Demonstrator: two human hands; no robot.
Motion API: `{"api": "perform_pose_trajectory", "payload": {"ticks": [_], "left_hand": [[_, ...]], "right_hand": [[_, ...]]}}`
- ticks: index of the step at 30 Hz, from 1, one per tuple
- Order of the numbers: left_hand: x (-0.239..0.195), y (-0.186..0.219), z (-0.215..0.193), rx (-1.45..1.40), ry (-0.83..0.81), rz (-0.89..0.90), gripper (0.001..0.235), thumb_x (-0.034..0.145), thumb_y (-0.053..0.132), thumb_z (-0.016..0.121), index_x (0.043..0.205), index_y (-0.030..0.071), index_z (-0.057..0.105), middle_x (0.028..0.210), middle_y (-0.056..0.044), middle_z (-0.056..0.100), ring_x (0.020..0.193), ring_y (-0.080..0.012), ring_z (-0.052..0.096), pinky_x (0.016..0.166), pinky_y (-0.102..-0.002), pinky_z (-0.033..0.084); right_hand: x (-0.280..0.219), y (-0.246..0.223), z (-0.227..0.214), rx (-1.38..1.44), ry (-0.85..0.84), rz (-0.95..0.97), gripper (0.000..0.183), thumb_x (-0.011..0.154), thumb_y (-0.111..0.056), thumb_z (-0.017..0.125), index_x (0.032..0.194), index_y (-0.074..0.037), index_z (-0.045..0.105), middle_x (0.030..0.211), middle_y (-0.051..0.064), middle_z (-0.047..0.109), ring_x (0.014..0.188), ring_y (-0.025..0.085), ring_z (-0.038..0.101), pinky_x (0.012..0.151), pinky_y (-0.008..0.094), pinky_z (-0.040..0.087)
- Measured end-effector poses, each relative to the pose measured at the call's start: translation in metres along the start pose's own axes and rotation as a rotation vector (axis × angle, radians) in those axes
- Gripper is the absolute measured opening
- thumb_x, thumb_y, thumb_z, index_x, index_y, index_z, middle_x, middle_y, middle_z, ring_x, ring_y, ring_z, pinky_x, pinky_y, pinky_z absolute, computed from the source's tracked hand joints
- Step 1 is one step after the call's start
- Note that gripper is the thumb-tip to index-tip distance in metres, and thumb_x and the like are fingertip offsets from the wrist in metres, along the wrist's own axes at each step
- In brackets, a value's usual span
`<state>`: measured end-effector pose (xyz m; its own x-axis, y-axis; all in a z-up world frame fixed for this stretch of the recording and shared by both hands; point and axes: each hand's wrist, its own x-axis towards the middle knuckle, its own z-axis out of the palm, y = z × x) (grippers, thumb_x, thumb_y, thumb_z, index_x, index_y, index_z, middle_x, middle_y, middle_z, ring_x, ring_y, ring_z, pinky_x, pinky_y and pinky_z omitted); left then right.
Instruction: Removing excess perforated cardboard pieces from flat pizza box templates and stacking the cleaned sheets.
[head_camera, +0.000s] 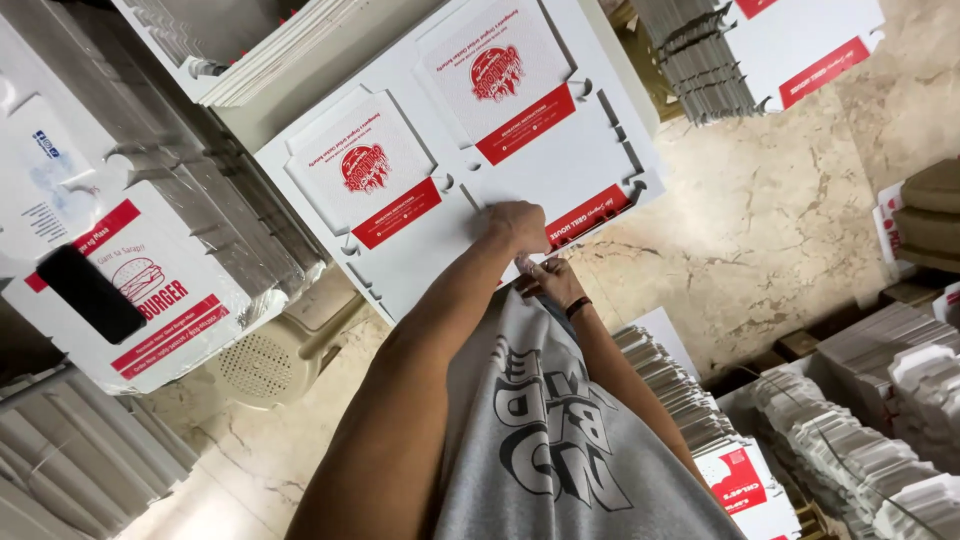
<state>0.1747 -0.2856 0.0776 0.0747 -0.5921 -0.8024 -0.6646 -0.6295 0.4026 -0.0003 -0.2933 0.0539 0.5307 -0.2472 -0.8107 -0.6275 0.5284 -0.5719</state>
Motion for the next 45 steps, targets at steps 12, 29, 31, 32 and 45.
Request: {"api": "perform_pose_trajectory", "payload": {"ticks": [12, 29, 31, 32, 45], "left_hand": [[-0.024, 0.008, -0.018, 0.071, -0.028, 0.068, 0.029, 0.087, 0.026, 0.064, 0.101, 0.006, 0.079, 0.090, -0.013, 0.078, 0.096, -0.0324, 0.076, 0.083, -0.047, 0.059], [-0.036, 0.024, 0.004, 0.051, 0.023, 0.086, 0.021, 0.085, 0.021, 0.066, 0.092, 0.005, 0.078, 0.078, -0.011, 0.075, 0.081, -0.0314, 0.077, 0.080, -0.046, 0.060], [-0.036, 0.025, 0.014, 0.067, 0.032, 0.084, 0.020, 0.086, 0.021, 0.067, 0.091, 0.005, 0.078, 0.077, -0.011, 0.075, 0.078, -0.0303, 0.077, 0.079, -0.045, 0.060], [-0.037, 0.026, 0.019, 0.099, 0.042, 0.101, 0.022, 0.087, 0.023, 0.067, 0.092, 0.005, 0.079, 0.079, -0.012, 0.076, 0.082, -0.0312, 0.077, 0.077, -0.046, 0.060], [-0.017, 0.003, -0.018, 0.049, 0.231, 0.240, 0.020, 0.089, 0.020, 0.066, 0.084, 0.003, 0.076, 0.076, -0.016, 0.073, 0.077, -0.0365, 0.076, 0.066, -0.049, 0.061]], "right_hand": [[-0.014, -0.010, 0.012, -0.310, 0.139, -0.096, 0.044, 0.091, -0.030, 0.073, 0.056, -0.005, 0.062, 0.056, 0.017, 0.066, 0.055, 0.026, 0.067, 0.062, 0.035, 0.051], [-0.035, -0.002, 0.002, -0.184, 0.047, -0.017, 0.037, 0.092, -0.022, 0.061, 0.068, 0.005, 0.069, 0.064, 0.024, 0.069, 0.058, 0.031, 0.073, 0.061, 0.035, 0.055], [-0.033, 0.020, 0.001, -0.205, 0.107, -0.093, 0.036, 0.091, -0.018, 0.058, 0.063, 0.001, 0.071, 0.055, 0.018, 0.067, 0.050, 0.026, 0.070, 0.054, 0.029, 0.053], [-0.032, 0.030, 0.001, -0.230, 0.158, -0.155, 0.038, 0.093, -0.018, 0.061, 0.061, -0.002, 0.070, 0.052, 0.015, 0.065, 0.045, 0.023, 0.067, 0.052, 0.027, 0.052], [-0.020, -0.010, -0.001, 0.163, 0.096, -0.009, 0.046, 0.100, -0.029, 0.068, 0.076, 0.006, 0.049, 0.071, 0.034, 0.065, 0.075, 0.042, 0.074, 0.070, 0.051, 0.062]]}}
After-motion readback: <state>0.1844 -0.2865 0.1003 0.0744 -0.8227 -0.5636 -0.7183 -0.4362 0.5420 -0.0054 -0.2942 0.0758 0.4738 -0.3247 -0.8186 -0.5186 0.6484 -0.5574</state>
